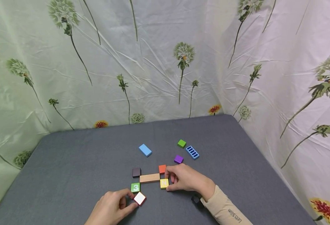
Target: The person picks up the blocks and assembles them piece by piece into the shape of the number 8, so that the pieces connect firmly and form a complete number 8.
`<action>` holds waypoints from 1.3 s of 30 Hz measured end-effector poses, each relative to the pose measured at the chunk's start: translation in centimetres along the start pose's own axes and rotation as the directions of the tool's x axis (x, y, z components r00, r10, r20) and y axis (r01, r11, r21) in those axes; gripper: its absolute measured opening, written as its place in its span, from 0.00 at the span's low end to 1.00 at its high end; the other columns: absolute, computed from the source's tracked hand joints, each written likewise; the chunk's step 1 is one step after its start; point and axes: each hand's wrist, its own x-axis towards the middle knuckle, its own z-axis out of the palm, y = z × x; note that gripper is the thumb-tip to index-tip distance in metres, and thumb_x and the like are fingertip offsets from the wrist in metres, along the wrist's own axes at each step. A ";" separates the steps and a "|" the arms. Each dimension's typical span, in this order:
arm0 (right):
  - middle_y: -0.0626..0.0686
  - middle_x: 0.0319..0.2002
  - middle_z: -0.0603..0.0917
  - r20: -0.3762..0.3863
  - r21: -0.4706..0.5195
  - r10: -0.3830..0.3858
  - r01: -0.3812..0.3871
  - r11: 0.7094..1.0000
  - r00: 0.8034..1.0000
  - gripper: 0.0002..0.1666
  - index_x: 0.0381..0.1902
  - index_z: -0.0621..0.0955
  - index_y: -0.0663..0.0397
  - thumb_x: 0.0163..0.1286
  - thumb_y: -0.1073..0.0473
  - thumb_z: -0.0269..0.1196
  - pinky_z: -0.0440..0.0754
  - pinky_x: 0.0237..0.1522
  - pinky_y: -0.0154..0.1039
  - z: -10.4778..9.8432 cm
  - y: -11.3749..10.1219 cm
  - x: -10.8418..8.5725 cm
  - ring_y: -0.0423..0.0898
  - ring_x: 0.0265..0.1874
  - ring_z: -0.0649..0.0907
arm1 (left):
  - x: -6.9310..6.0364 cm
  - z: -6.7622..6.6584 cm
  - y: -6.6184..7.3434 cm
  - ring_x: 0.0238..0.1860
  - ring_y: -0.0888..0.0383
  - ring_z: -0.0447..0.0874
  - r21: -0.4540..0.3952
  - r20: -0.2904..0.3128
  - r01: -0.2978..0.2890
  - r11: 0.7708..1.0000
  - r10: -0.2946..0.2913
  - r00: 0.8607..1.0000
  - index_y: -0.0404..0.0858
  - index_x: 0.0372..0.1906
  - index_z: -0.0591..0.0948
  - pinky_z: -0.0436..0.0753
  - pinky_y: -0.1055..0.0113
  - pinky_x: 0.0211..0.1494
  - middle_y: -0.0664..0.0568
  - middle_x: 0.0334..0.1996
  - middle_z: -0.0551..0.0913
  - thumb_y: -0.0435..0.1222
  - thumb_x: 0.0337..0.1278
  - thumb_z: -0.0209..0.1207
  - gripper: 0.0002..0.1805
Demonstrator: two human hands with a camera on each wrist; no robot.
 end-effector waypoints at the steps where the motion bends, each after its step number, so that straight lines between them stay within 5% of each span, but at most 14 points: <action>1: 0.42 0.29 0.79 0.001 0.002 0.001 -0.001 1.000 1.000 0.17 0.43 0.81 0.45 0.65 0.55 0.80 0.75 0.31 0.29 0.0 0.0 0.0 0.30 0.26 0.75 | 0.0 0.0 0.0 0.18 0.66 0.64 -0.004 -0.003 0.000 1.000 0.000 1.000 0.49 0.36 0.86 0.61 0.70 0.22 0.63 0.16 0.70 0.48 0.56 0.78 0.12; 18: 0.42 0.29 0.79 -0.010 -0.001 -0.014 0.014 1.000 1.000 0.17 0.42 0.81 0.47 0.65 0.55 0.80 0.76 0.32 0.29 -0.1 0.1 -0.1 0.30 0.27 0.75 | -0.2 0.3 -0.4 0.17 0.69 0.62 -0.071 -0.061 -0.050 0.996 0.046 0.997 0.53 0.34 0.86 0.61 0.70 0.22 0.66 0.16 0.68 0.48 0.59 0.76 0.09; 39: 0.42 0.29 0.80 -0.009 0.040 -0.012 0.012 0.999 1.000 0.17 0.42 0.81 0.48 0.64 0.56 0.80 0.78 0.33 0.29 -0.2 0.2 -0.1 0.30 0.27 0.76 | 0.0 0.4 -0.4 0.16 0.69 0.62 -0.097 -0.038 -0.053 0.994 0.049 0.998 0.51 0.35 0.87 0.60 0.71 0.22 0.66 0.16 0.68 0.46 0.60 0.76 0.08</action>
